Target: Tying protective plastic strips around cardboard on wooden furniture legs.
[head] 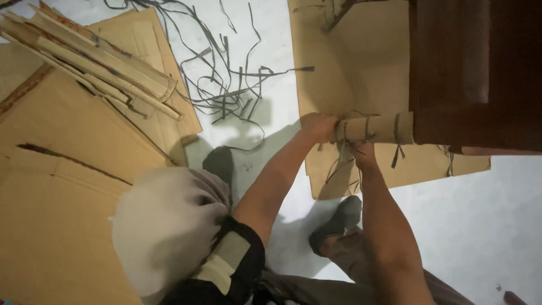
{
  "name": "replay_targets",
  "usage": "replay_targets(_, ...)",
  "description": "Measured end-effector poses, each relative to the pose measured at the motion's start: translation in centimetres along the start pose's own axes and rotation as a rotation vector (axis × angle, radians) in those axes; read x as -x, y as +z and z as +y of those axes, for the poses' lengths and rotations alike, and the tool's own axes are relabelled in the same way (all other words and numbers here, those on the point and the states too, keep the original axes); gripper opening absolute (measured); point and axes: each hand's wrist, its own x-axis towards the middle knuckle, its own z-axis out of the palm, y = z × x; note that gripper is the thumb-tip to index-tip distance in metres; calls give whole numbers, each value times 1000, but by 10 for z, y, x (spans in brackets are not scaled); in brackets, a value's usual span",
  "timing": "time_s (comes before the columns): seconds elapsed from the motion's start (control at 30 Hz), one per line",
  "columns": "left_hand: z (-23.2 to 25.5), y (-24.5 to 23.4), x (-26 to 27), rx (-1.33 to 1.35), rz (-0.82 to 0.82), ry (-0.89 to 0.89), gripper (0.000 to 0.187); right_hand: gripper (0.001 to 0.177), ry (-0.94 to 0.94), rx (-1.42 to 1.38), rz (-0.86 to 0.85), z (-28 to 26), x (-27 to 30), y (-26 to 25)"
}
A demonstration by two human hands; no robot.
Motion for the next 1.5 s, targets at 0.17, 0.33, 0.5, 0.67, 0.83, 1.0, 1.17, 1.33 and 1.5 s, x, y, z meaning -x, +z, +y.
replay_targets(0.17, 17, -56, 13, 98, -67, -17, 15, 39, -68, 465, -15, -24, -12, 0)
replay_targets(0.33, 3, -24, -3, 89, -29, -30, 16, 36, -51, 543, 12, 11, -23, -4)
replay_targets(0.5, -26, 35, -35, -202, 94, -146, 27, 33, -64, 417, 133, -31, -5, 14)
replay_targets(0.67, -39, 42, -12, 36, 220, -157, 26, 40, 21, -22, 263, 31, -10, 10)
replay_targets(0.83, -15, 10, 36, 36, 377, -102, 15, 20, 266, -48, 462, 32, 9, 26)
replay_targets(1.0, 15, -5, 80, 295, 425, -279, 6, 17, 268, 40, 548, 10, 48, 56)
replay_targets(1.17, 2, 63, 71, 526, 339, -472, 11, 13, 233, 131, 600, 38, 54, 75)
replay_targets(1.33, 3, 87, 71, 737, 274, -703, 14, 15, 197, 246, 636, -1, 90, 101)
replay_targets(1.5, -4, 120, 73, 837, 217, -797, 17, 18, 148, 491, 517, -35, 119, 121)
